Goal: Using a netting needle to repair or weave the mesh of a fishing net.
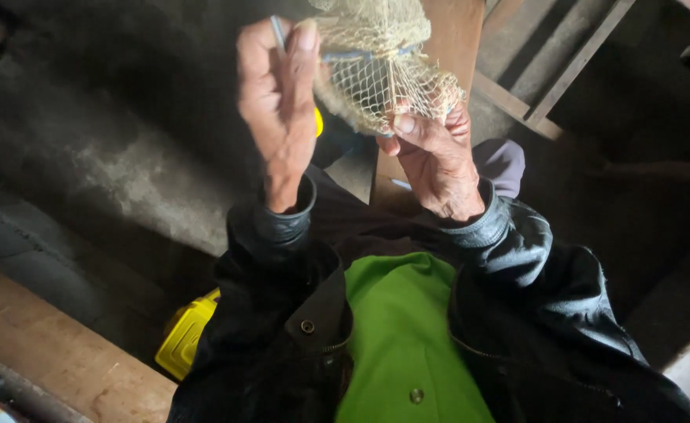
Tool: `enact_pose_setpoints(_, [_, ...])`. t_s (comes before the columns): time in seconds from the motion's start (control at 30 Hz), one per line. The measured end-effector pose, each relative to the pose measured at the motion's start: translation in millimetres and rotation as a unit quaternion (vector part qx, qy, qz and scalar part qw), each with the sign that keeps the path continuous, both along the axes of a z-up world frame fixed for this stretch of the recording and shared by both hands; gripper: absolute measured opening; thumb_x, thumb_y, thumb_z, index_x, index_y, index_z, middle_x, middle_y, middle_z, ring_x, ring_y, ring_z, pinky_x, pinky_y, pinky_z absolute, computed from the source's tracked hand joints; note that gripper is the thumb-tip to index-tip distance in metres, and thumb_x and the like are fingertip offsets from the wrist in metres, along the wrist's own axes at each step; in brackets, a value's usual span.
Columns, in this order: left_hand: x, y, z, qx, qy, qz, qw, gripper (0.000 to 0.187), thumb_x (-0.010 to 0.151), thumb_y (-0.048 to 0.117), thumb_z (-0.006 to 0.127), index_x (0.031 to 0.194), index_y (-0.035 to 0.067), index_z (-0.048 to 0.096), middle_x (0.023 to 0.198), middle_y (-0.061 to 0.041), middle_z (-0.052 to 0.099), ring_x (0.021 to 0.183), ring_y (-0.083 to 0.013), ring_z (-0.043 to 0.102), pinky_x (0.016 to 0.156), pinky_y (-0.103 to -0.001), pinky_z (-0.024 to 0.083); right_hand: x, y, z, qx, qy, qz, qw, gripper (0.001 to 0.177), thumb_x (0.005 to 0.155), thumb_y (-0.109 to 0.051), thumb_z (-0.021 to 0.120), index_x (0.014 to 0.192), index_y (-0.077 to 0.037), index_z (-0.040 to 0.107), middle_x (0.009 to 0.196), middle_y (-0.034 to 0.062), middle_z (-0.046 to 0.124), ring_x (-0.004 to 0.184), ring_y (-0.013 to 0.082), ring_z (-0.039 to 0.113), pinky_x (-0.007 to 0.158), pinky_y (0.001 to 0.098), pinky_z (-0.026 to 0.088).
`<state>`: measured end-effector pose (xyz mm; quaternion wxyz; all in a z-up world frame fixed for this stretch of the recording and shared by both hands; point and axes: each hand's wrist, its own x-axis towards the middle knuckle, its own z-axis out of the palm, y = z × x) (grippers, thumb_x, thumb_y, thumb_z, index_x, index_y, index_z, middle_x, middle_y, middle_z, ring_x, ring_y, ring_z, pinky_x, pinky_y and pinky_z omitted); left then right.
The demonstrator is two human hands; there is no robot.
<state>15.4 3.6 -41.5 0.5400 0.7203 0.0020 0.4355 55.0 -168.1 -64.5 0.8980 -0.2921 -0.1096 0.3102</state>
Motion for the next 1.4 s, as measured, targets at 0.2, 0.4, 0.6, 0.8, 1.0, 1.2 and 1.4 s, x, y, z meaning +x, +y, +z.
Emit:
enact_pose_setpoints(0.2, [-21.4,-40.4,8.6,-0.014,0.033,0.130,0.991,0.008,0.103,0.000,0.059,0.108,0.005,0.055,0.091,-0.010,0.064,0.081,-0.0204,0.064,0.079,-0.034,0.057,0.3,0.1,0.7,-0.007,-0.053,-0.019,0.998,0.011,0.092,-0.001,0.072,0.097,-0.010,0.069,0.096,0.0011,0.066,0.074,0.0149,0.053,0.061,0.0266,0.042])
enact_pose_setpoints(0.4, [-42.7,-43.1,13.6,-0.050,0.111,-0.106,0.987,0.020,0.107,0.009,0.066,0.125,0.001,0.064,0.124,-0.015,0.069,0.116,-0.0237,0.073,0.097,-0.032,0.069,-4.0,-3.9,-2.1,-0.012,-0.052,0.017,0.998,0.021,0.099,0.000,0.066,0.112,-0.016,0.069,0.110,0.0012,0.069,0.094,0.0135,0.061,0.065,0.0249,0.047])
enact_pose_setpoints(0.6, [-35.4,-39.7,-3.3,-0.130,0.012,-0.208,0.969,0.021,0.105,-0.010,0.063,0.122,0.002,0.061,0.120,-0.014,0.065,0.088,-0.0220,0.073,0.067,-0.034,0.073,-6.9,-3.8,-2.7,-0.014,-0.056,0.009,0.998,0.020,0.099,0.003,0.064,0.112,-0.012,0.066,0.105,0.0063,0.067,0.088,0.0177,0.061,0.061,0.0250,0.049])
enact_pose_setpoints(0.8, [-34.8,-49.6,5.3,-0.165,0.025,-0.180,0.969,0.013,0.104,-0.002,0.062,0.112,0.007,0.056,0.107,-0.009,0.058,0.064,-0.0224,0.068,0.059,-0.033,0.067,-7.1,1.7,10.6,-0.009,-0.099,-0.009,0.995,0.009,0.100,-0.007,0.065,0.093,-0.012,0.062,0.097,0.0056,0.066,0.075,0.0168,0.058,0.052,0.0254,0.047])
enact_pose_setpoints(1.0, [-32.2,-40.9,-11.8,-0.086,-0.020,-0.184,0.979,0.033,0.111,0.038,0.055,0.114,0.006,0.052,0.104,-0.007,0.055,0.085,-0.0154,0.056,0.074,-0.030,0.052,-9.0,1.9,13.5,-0.059,-0.026,-0.015,0.998,0.016,0.098,-0.001,0.067,0.100,-0.017,0.066,0.093,-0.0023,0.065,0.075,0.0084,0.056,0.049,0.0192,0.042])
enact_pose_setpoints(1.2, [-40.6,-49.2,3.9,-0.123,0.108,-0.134,0.977,0.005,0.110,0.016,0.057,0.110,0.011,0.055,0.108,-0.001,0.062,0.065,-0.0065,0.046,0.061,-0.021,0.044,-8.3,-0.4,3.9,0.025,0.158,-0.019,0.987,0.021,0.092,0.002,0.070,0.094,-0.015,0.060,0.090,-0.0030,0.060,0.074,0.0075,0.048,0.056,0.0229,0.037])
enact_pose_setpoints(1.4, [-36.5,-49.3,0.3,-0.088,0.117,-0.125,0.981,0.005,0.110,0.015,0.057,0.110,0.011,0.055,0.106,-0.001,0.060,0.075,-0.0082,0.052,0.064,-0.022,0.047,-9.7,-7.5,-10.1,0.048,0.125,0.028,0.991,0.013,0.098,-0.005,0.071,0.107,-0.012,0.064,0.104,0.0002,0.064,0.072,0.0110,0.048,0.059,0.0232,0.041])
